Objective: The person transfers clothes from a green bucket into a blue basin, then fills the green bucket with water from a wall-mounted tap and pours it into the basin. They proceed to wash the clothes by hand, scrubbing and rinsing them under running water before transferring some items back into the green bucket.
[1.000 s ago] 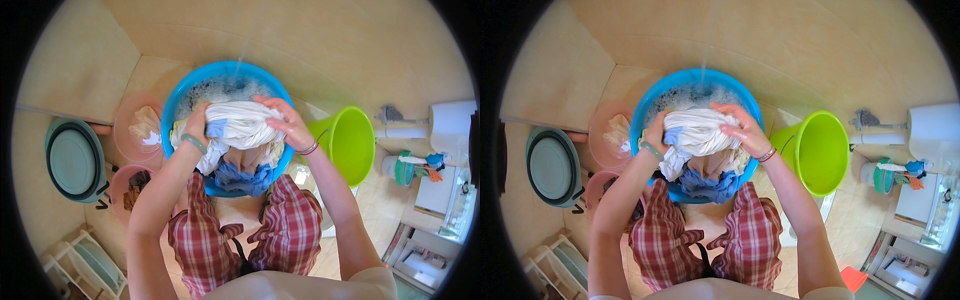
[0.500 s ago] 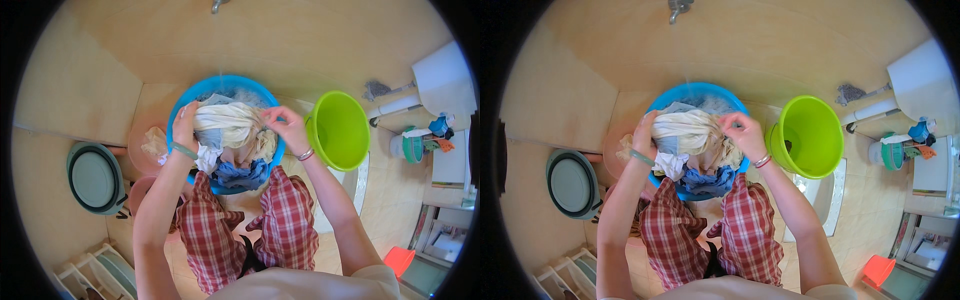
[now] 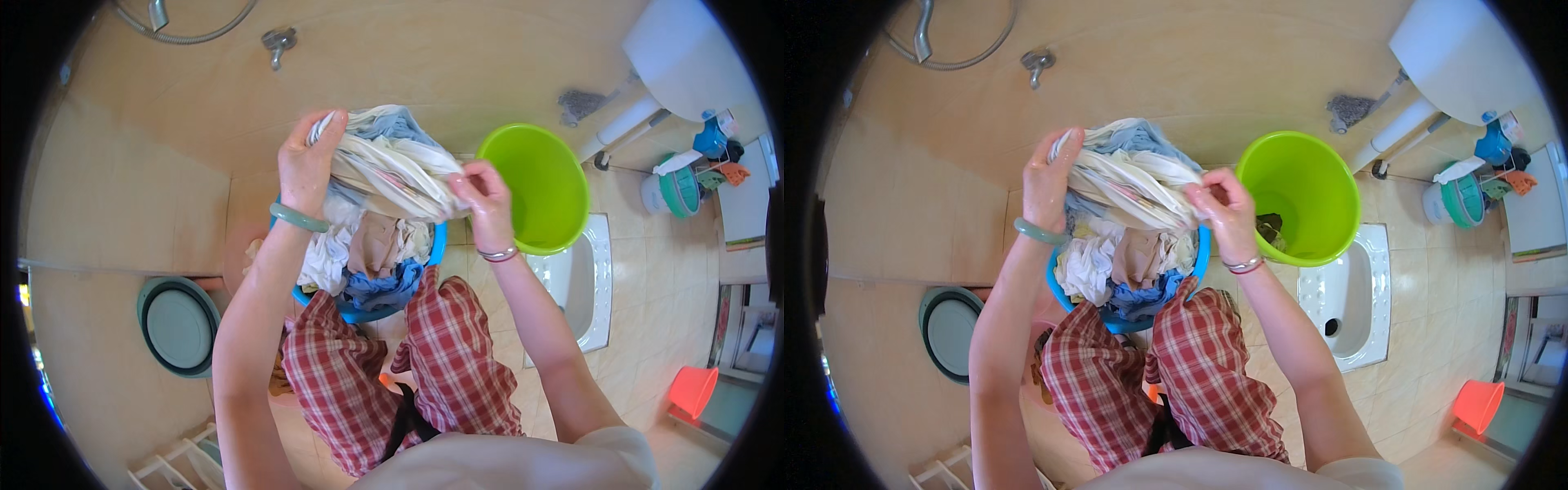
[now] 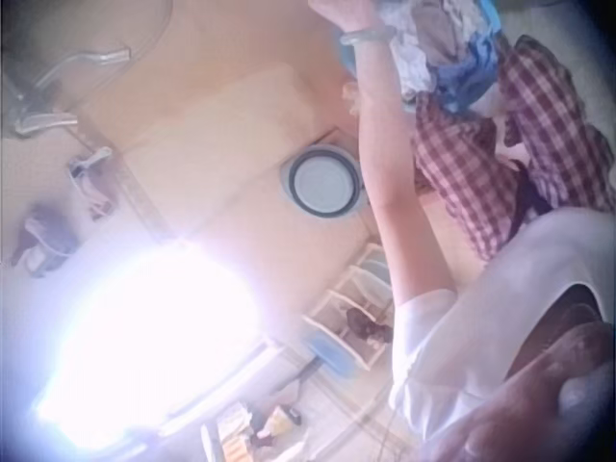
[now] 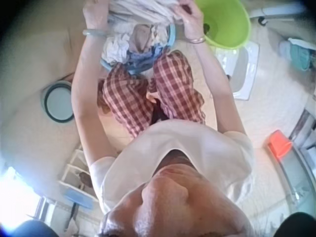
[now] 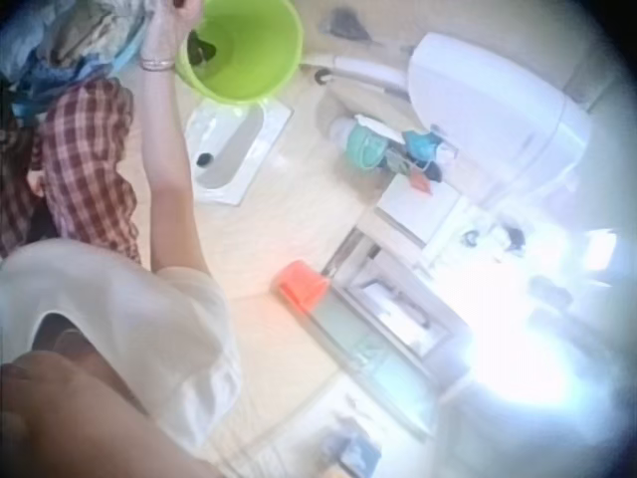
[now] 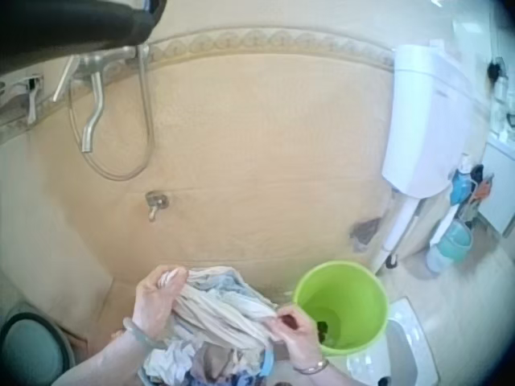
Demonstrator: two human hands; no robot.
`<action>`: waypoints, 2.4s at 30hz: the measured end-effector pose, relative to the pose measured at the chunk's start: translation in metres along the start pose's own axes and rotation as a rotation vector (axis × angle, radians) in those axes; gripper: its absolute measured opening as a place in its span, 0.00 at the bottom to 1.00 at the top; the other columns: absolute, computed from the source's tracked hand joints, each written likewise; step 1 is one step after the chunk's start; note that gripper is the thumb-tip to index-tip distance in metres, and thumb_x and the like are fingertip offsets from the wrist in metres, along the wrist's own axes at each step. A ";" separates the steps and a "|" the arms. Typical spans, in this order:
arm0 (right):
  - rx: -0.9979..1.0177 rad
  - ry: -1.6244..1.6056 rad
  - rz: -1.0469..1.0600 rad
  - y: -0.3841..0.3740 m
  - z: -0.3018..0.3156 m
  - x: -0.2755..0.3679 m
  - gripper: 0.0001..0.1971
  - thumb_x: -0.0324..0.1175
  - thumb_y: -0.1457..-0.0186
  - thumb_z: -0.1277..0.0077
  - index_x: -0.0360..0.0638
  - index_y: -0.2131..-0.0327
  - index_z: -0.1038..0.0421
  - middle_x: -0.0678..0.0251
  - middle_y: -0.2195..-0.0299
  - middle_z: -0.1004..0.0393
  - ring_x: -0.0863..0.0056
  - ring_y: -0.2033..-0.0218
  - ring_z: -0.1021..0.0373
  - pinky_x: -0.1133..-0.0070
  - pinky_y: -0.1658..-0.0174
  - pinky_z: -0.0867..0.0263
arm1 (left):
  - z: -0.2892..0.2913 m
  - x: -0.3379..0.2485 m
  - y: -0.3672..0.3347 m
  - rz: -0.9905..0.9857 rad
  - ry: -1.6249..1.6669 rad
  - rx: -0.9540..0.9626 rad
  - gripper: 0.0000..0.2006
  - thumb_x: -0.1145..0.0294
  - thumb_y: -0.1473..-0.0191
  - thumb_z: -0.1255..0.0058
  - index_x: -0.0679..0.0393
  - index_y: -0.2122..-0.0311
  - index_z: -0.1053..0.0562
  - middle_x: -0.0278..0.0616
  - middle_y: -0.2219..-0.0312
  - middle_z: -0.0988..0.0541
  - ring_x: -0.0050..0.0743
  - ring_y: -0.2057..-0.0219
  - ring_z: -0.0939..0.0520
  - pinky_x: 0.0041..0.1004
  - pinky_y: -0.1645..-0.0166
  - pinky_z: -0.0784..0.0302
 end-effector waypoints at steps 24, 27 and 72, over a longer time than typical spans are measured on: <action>-0.671 0.240 -0.042 -0.020 0.258 -0.039 0.06 0.25 0.55 0.41 0.37 0.73 0.28 0.68 0.74 0.26 0.83 0.73 0.31 0.85 0.70 0.36 | -0.254 0.165 0.035 0.489 -0.149 0.728 0.15 0.54 0.53 0.44 0.47 0.60 0.22 0.33 0.56 0.27 0.29 0.57 0.24 0.49 0.55 0.29; -0.673 0.085 -0.105 -0.024 0.268 -0.070 0.06 0.24 0.54 0.41 0.38 0.72 0.29 0.68 0.74 0.27 0.80 0.74 0.31 0.83 0.72 0.35 | -0.231 0.157 0.028 0.558 0.040 0.693 0.18 0.58 0.47 0.49 0.51 0.52 0.28 0.32 0.57 0.25 0.29 0.55 0.26 0.40 0.59 0.24; 0.488 0.653 -0.109 -0.122 -0.085 -0.360 0.41 0.35 0.59 0.36 0.38 0.42 0.46 0.54 0.50 0.33 0.65 0.52 0.32 0.75 0.49 0.36 | 0.078 0.460 -0.058 0.401 0.135 -0.203 0.20 0.71 0.52 0.43 0.53 0.51 0.28 0.39 0.64 0.22 0.32 0.63 0.22 0.27 0.56 0.28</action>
Point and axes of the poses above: each hand's wrist, its own y-axis away from the middle knuckle, its own z-axis out of the back of the hand, x = y × z, the point moved 10 cm from there along -y, towards the middle knuckle
